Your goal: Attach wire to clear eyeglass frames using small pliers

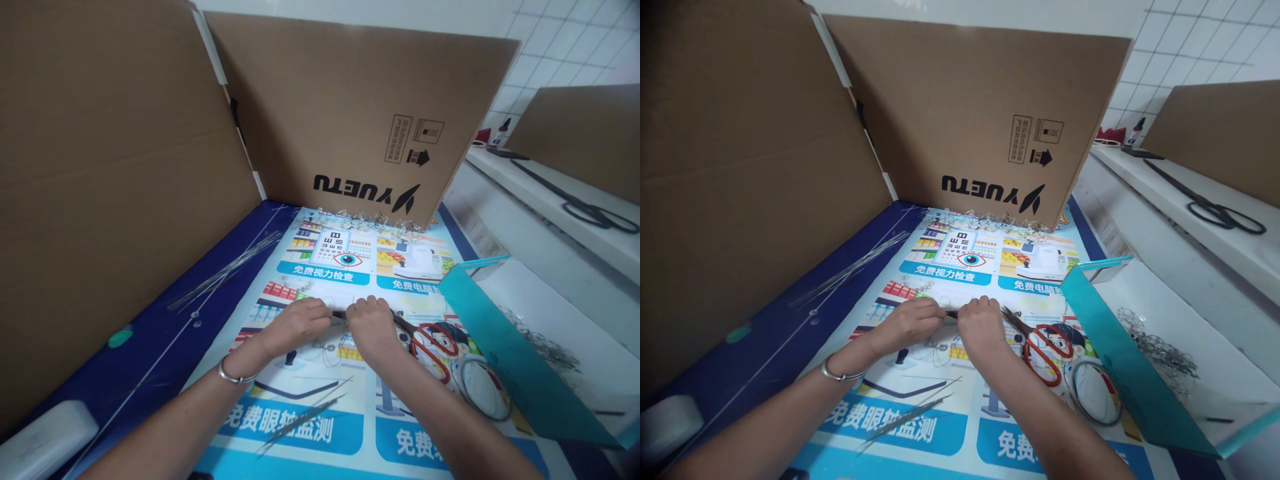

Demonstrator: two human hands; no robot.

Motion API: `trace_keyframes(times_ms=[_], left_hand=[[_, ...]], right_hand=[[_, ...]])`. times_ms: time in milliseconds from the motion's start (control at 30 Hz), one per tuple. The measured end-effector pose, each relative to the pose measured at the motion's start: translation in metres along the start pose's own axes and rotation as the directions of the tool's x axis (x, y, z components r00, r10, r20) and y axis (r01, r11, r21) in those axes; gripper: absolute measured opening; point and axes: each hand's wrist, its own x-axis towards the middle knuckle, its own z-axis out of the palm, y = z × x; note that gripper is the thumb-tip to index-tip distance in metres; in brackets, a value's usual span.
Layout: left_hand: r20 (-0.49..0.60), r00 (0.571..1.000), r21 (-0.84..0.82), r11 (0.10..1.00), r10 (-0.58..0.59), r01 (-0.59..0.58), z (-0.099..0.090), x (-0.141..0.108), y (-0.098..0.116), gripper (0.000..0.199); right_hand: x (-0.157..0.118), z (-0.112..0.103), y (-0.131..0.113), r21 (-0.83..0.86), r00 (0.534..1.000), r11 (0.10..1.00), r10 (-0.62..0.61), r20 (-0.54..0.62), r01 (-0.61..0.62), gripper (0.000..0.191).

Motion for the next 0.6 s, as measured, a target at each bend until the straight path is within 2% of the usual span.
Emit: trace_keyframes(times_ms=[600], left_hand=[[-0.038,0.998,0.041,0.998,0.049,-0.048,-0.0002,0.0007,0.0001,0.025]], right_hand=[[0.0009,0.0039,0.0014,0.023,1.000,1.000,0.004,0.013,-0.004,0.008]])
